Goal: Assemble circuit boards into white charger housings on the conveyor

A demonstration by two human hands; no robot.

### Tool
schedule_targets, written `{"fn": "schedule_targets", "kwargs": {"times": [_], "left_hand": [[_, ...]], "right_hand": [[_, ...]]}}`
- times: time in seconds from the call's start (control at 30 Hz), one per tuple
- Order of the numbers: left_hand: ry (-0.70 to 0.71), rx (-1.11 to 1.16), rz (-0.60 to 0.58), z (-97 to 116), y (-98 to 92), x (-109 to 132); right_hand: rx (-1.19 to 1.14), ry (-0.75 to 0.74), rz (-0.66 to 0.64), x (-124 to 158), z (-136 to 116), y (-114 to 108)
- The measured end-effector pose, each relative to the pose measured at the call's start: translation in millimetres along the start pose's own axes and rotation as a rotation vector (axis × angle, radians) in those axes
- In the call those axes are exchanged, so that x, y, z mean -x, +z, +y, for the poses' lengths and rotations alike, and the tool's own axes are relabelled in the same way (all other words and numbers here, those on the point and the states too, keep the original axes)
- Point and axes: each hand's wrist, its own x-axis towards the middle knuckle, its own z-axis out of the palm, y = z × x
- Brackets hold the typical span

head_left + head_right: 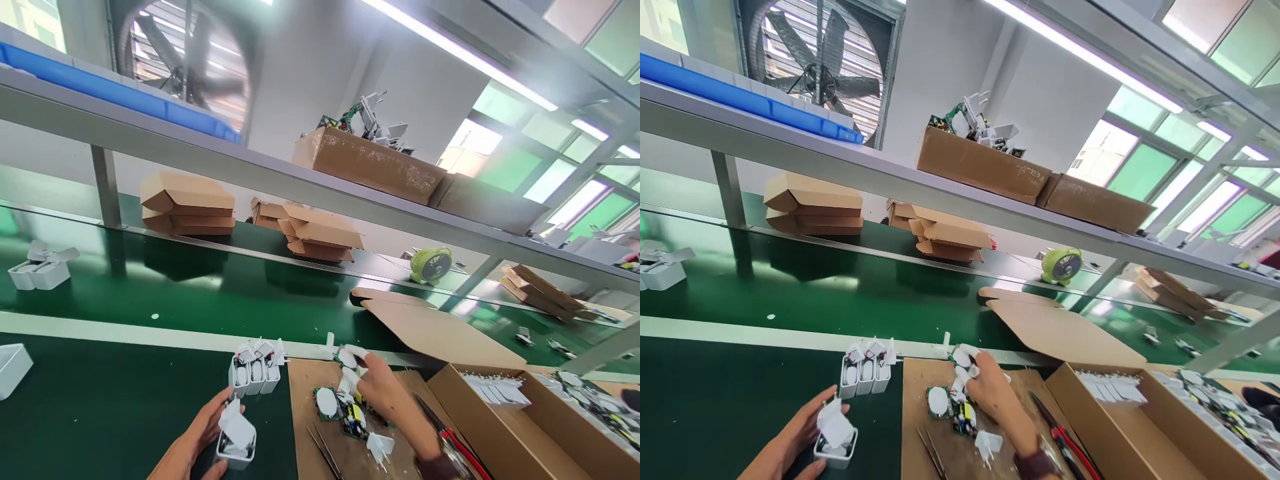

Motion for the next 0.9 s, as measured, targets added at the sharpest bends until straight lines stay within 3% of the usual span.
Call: {"fn": "schedule_targets", "kwargs": {"times": [0.1,0.17,0.23,0.27,0.37,0.47,0.63,0.73,0.9], "left_hand": [[0.056,-0.016,0.011,4,-2.3,-4],[0.082,-0.068,0.054,11,-4.6,-8],[0.051,-0.084,0.096,18,-6.7,-13],[0.027,-0.06,0.114,21,-7.4,-15],[-0.01,0.074,0.16,29,-7.8,-21],[-0.001,0.135,0.207,34,-6.5,-25],[0.048,0.023,0.209,37,-2.8,-24],[0.14,-0.113,0.204,38,0.8,-23],[0.281,-0.205,0.226,34,3.2,-23]], "right_hand": [[-0.016,-0.016,0.073,46,16,-14],[-0.011,-0.097,0.205,62,5,-11],[-0.04,-0.223,0.293,69,-29,-2],[-0.083,-0.287,0.277,71,-52,5],[-0.194,-0.482,0.07,72,-127,27],[-0.196,-0.579,-0.044,68,-172,48],[-0.139,-0.589,-0.092,66,-171,69],[-0.104,-0.611,-0.053,67,-166,76],[-0.193,-0.639,-0.105,63,-168,81]]}}
